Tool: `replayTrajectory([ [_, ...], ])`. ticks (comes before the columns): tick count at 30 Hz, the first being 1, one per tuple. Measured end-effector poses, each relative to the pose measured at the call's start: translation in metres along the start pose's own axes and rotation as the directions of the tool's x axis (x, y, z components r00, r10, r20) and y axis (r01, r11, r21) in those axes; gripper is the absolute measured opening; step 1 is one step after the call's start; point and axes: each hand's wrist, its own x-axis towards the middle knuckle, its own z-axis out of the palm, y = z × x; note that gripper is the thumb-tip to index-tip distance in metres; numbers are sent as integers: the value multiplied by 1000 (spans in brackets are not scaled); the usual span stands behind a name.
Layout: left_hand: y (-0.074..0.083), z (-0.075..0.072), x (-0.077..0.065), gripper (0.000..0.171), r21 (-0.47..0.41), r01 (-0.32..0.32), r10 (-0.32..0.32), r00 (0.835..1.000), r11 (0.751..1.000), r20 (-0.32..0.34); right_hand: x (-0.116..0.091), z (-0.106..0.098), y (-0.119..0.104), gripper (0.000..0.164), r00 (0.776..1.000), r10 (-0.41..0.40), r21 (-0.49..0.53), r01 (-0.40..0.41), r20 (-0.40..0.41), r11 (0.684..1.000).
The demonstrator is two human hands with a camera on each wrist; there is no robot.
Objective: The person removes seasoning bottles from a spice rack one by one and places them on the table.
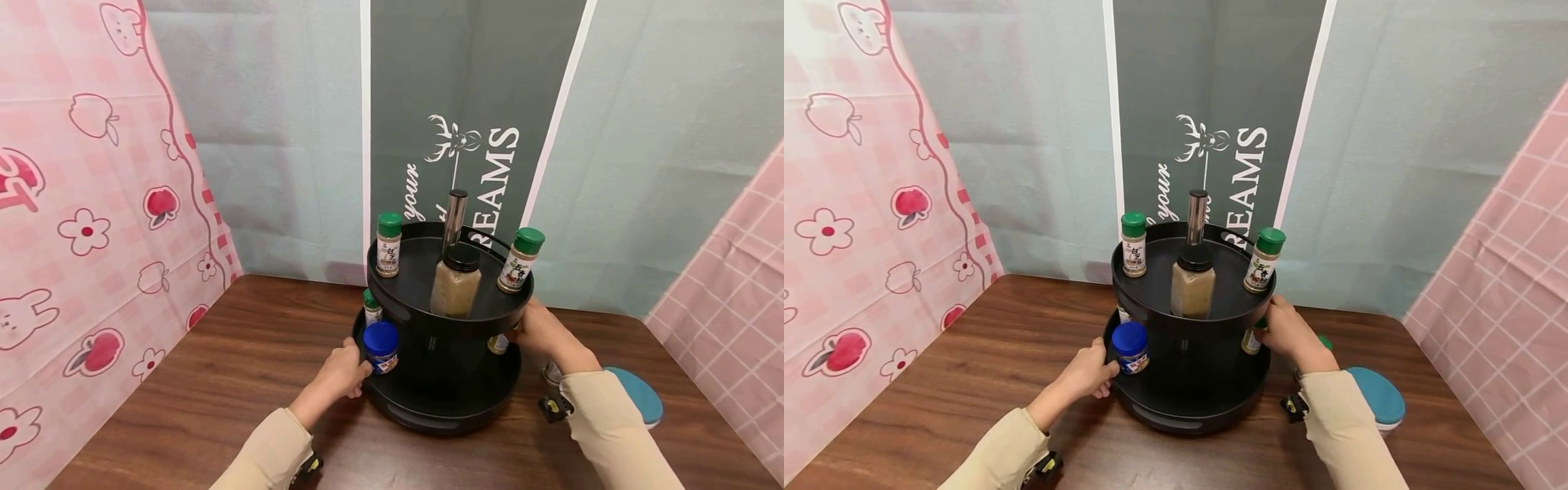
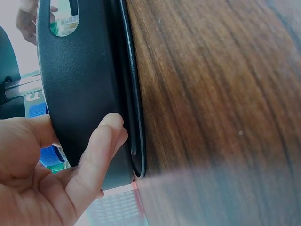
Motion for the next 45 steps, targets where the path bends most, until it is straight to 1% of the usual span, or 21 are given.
replayTrajectory([
  [4, 0, 1, 1, 36, 3, -7, 7, 1000, 1000, 6, 1, 4, 0, 17, 999, -33, 8, 34, -32, 999],
  [9, 0, 2, 1, 35, 2, -14, 14, 1000, 1000, 7, 0, 6, 2, 22, 994, -72, 1, 73, -83, 997],
  [12, 0, 1, 1, 35, 1, -17, 17, 1000, 1000, 7, -1, 7, 5, 22, 985, -111, -15, 110, -130, 994],
  [13, 0, 1, 1, 36, 1, -18, 18, 1000, 1000, 7, -1, 7, 5, 20, 982, -122, -15, 121, -142, 993],
  [14, 0, 1, 1, 36, 1, -18, 18, 1000, 1000, 7, -1, 9, 8, 16, 976, -150, -22, 148, -161, 989],
  [17, 0, 0, 1, 37, -1, -16, 16, 1000, 1000, 5, 0, 8, 9, 11, 966, -190, -26, 188, -174, 982],
  [18, 0, 0, 1, 37, -1, -15, 15, 1000, 1000, 5, 1, 7, 8, 11, 967, -190, -25, 189, -172, 982],
  [20, -1, 0, 1, 37, -3, -12, 12, 1000, 1000, 6, 1, 7, 8, 12, 969, -185, -33, 182, -162, 983],
  [21, -1, 0, 1, 38, -5, -11, 11, 1000, 1000, 6, 1, 5, 4, 15, 976, -163, -28, 160, -147, 987],
  [24, -1, 0, 2, 41, -9, -9, 9, 1000, 1000, 11, 0, 3, 2, 16, 987, -113, -30, 110, -110, 993],
  [28, -2, 2, 2, 41, -12, -9, 9, 1000, 1000, 8, 0, 1, 1, 14, 996, -65, -31, 63, -62, 998],
  [30, -2, 2, 2, 39, -13, -7, 7, 1000, 1000, 3, -1, 0, 1, 13, 998, -49, -31, 48, -49, 998],
  [36, -3, 4, 0, 44, -13, 3, -3, 1000, 1000, 11, -6, -3, 0, 13, 1000, -12, 5, 13, -17, 1000],
  [38, -4, 5, 0, 42, -12, -2, 2, 1000, 1000, 10, -7, -4, 0, 14, 1000, -2, 13, 2, -18, 1000],
  [40, -4, 4, 0, 40, -11, -3, 3, 1000, 1000, 6, -8, -8, -3, 15, 1000, 12, 28, -12, -12, 1000],
  [45, -3, 2, 1, 38, -13, -2, 2, 1000, 1000, -1, -5, -22, -11, 15, 1000, 30, 26, -30, -5, 999],
])
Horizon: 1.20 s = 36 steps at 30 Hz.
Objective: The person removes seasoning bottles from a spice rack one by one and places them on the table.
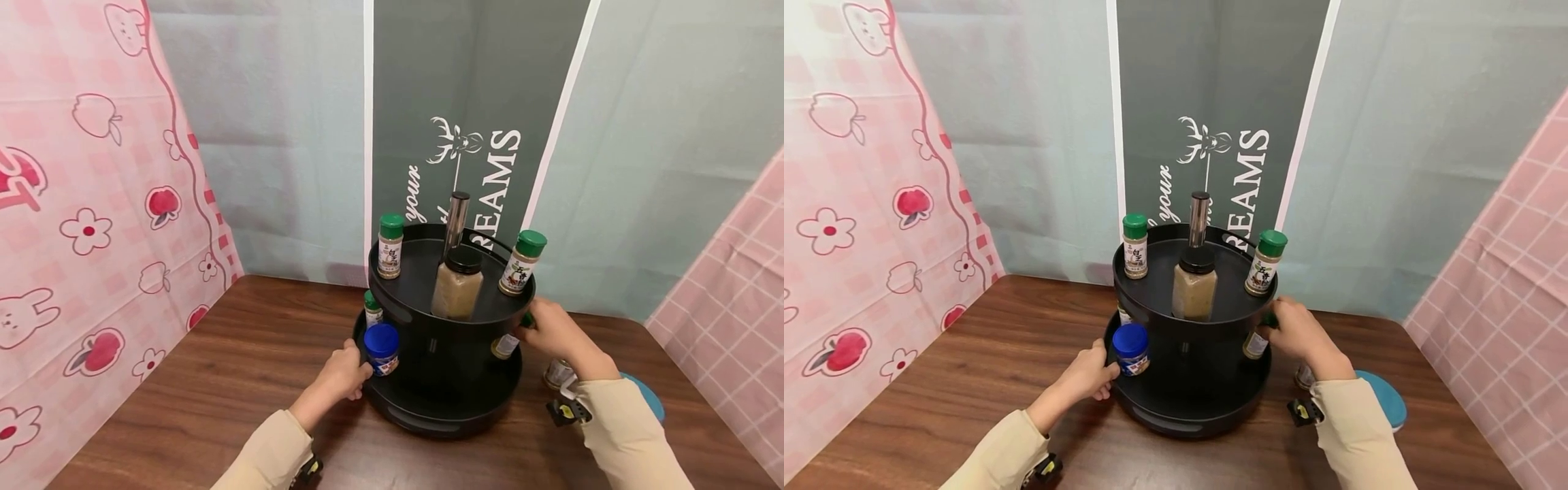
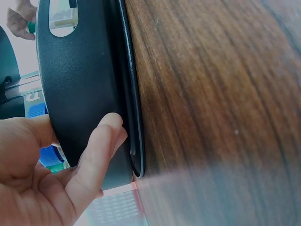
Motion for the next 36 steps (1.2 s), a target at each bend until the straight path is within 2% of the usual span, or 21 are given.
replayTrajectory([
  [7, 1, -2, 0, 41, 11, 6, -6, 1000, 1000, 10, 0, -12, -6, 10, 1000, -15, -38, 15, 8, 999],
  [15, 2, -1, 0, 38, 22, 1, -1, 1000, 1000, 1, -3, -13, -4, 9, 999, -24, -56, 23, -23, 998],
  [25, 1, -1, 1, 45, 22, 5, -5, 1000, 1000, 10, -7, -13, -3, 9, 999, -28, -64, 26, -29, 998],
  [36, 1, -2, 0, 44, 15, -1, 0, 1000, 1000, 16, -16, -23, -7, 25, 1000, -9, -82, 9, -2, 997],
])
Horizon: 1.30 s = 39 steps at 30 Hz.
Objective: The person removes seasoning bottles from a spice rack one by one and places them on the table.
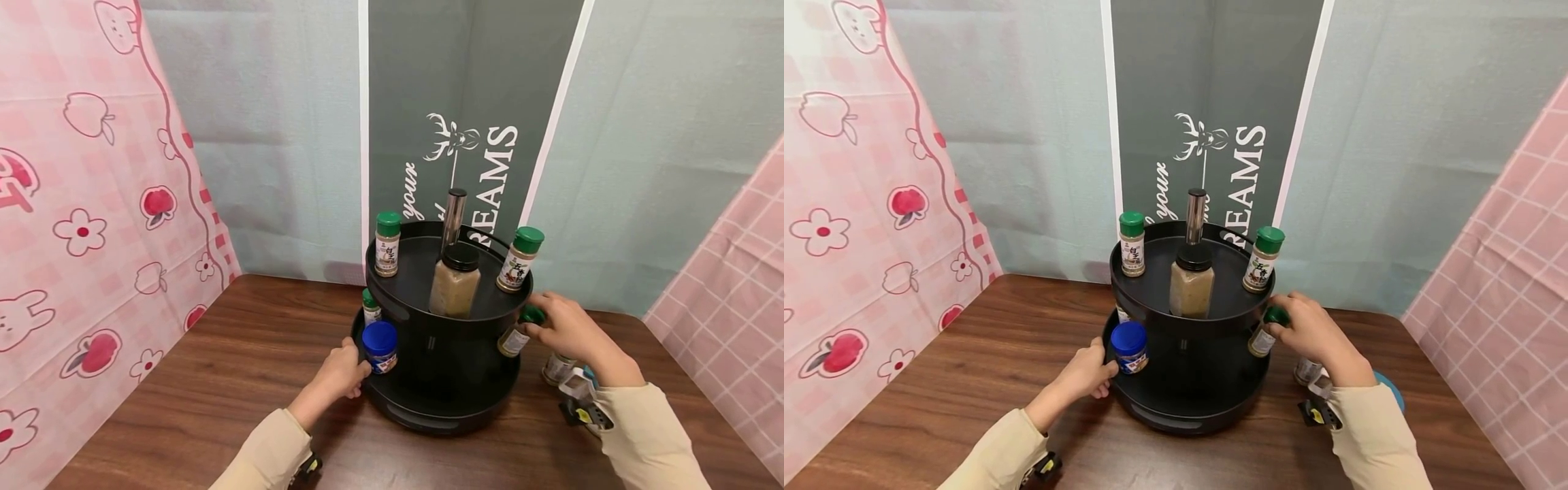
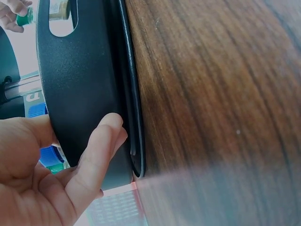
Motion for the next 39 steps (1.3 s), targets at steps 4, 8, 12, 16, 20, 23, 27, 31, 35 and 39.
replayTrajectory([
  [4, 0, 0, 0, 43, -3, -2, 2, 1000, 1000, 1, -4, -5, -1, 31, 1000, -3, -1, 3, -2, 1000],
  [8, 0, 0, 0, 43, 2, 2, -2, 1000, 1000, -1, -7, -8, -2, 32, 1000, -15, -3, 15, 4, 1000],
  [12, -1, 0, 0, 45, 5, 4, -4, 1000, 1000, 2, -12, -9, 0, 32, 1000, -23, -20, 23, 0, 1000],
  [16, -1, 1, 1, 47, 2, 7, -7, 1000, 1000, 2, -17, -11, 0, 30, 1000, -25, -31, 25, 8, 999],
  [20, -1, 1, 0, 49, 4, 6, -6, 1000, 1000, 5, -22, -13, 1, 28, 1000, -25, -36, 25, 16, 999],
  [23, -1, 0, 0, 50, 6, 2, -2, 1000, 1000, 9, -26, -14, 2, 27, 1000, -22, -41, 23, 20, 999],
  [27, -1, 0, 0, 52, 3, 3, -3, 1000, 1000, 10, -31, -15, 5, 27, 999, -26, -50, 27, 22, 998],
  [31, -1, 0, 0, 52, -4, 7, -7, 1000, 1000, 12, -36, -15, 7, 28, 999, -41, -58, 43, 35, 997],
  [35, -1, 0, 0, 48, -5, 5, -5, 1000, 1000, 10, -40, -14, 9, 28, 998, -47, -68, 50, 45, 996],
  [39, -1, 0, 0, 45, -2, 1, -1, 1000, 1000, 4, -44, -13, 10, 27, 998, -33, -60, 37, 62, 998],
])
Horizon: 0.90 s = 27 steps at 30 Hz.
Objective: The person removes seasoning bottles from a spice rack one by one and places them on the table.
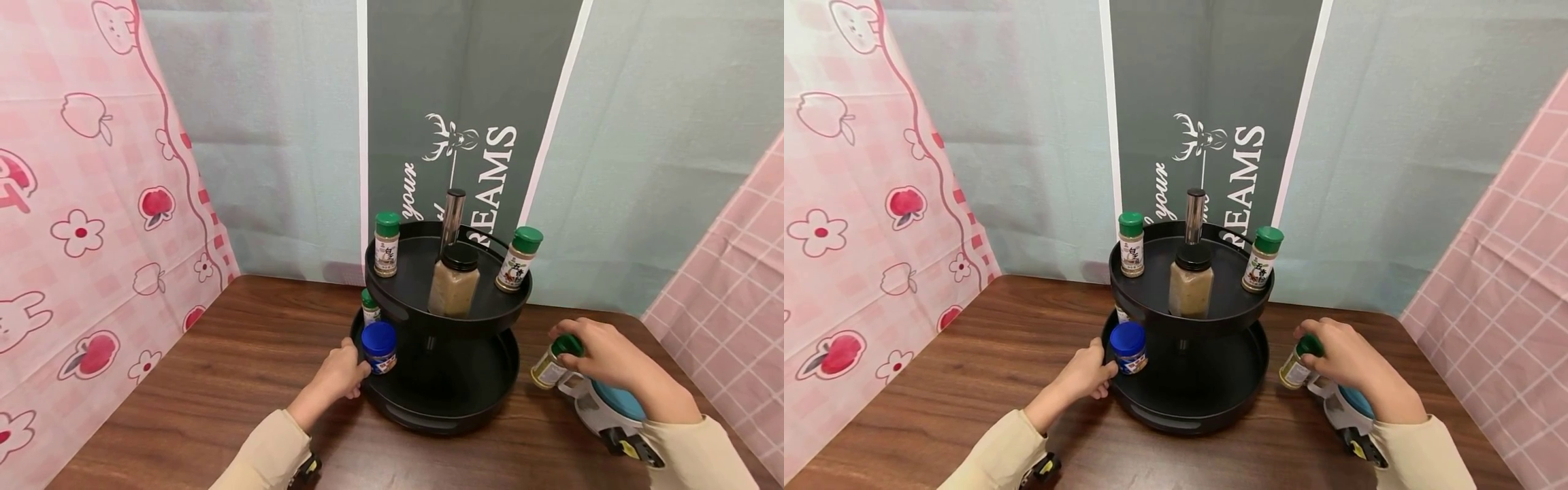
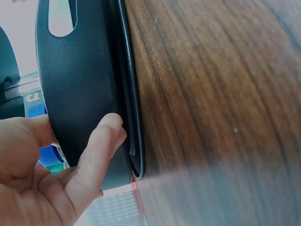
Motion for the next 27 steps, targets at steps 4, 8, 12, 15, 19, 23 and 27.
replayTrajectory([
  [4, 1, 0, 0, 46, -3, -6, 6, 1000, 1000, -1, -5, 3, 3, 27, 1000, 12, 5, -12, 23, 1000],
  [8, 1, 0, 0, 46, -2, -6, 6, 1000, 1000, -2, -10, 8, 7, 27, 999, 25, -4, -25, 39, 1000],
  [12, 0, 0, 0, 43, -4, -5, 5, 1000, 1000, -6, -15, 13, 12, 26, 997, 35, 0, -35, 73, 999],
  [15, 0, 0, 0, 44, -10, -2, 2, 1000, 1000, -3, -19, 16, 15, 25, 995, 37, 0, -37, 96, 999],
  [19, 0, 0, 0, 44, -7, -1, 1, 1000, 1000, -2, -25, 20, 17, 25, 994, 38, -13, -36, 105, 999],
  [23, 0, 1, 1, 41, -2, -3, 3, 1000, 1000, -6, -29, 22, 19, 27, 995, 36, -23, -34, 98, 999],
  [27, 0, 1, 1, 39, -5, -2, 2, 1000, 1000, -7, -33, 24, 20, 29, 996, 38, -25, -36, 76, 999],
])
